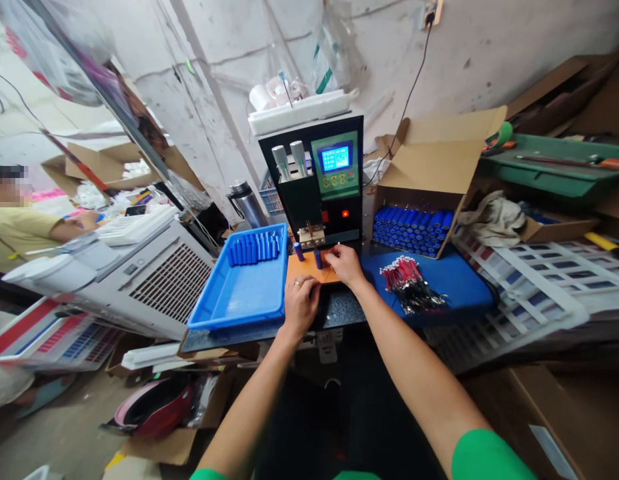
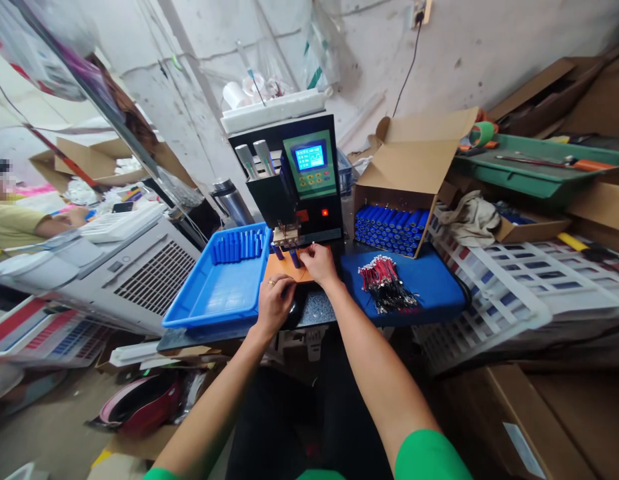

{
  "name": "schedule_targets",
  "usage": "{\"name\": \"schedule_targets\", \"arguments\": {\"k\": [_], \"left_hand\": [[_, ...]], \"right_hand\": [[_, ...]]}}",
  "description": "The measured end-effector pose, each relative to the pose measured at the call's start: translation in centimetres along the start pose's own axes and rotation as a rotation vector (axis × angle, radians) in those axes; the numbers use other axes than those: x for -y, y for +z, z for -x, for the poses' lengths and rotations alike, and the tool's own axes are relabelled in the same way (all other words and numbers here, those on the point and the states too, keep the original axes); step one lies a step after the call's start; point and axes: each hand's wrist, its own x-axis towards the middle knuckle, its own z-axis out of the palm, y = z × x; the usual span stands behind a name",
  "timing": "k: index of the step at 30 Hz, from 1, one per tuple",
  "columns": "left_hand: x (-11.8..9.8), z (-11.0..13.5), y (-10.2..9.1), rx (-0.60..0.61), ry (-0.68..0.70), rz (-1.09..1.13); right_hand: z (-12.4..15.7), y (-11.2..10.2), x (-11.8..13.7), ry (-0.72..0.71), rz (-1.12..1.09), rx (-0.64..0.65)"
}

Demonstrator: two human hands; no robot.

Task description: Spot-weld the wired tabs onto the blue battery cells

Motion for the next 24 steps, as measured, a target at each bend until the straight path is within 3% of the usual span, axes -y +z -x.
{"name": "schedule_targets", "arguments": {"k": [7, 11, 20, 24], "left_hand": [[0.4, -0.1, 0.5, 0.019, 0.046, -0.126], [0.3, -0.4, 0.2, 0.034, 0.022, -0.08], [-0.4, -3.2, -0.5, 0.147, -0.426, 0.502], [-0.2, -4.3, 0.0, 0.131, -0.471, 0.572]], "right_hand": [[0.0, 0.0, 0.1, 0.03, -0.011, 0.005], [0.1, -0.1, 0.4, 0.034, -0.058, 0.029], [0.4, -1.1, 0.8, 0.02, -0.219, 0.293], [0.3, -1.1, 0.7, -0.038, -0.187, 0.311]]}}
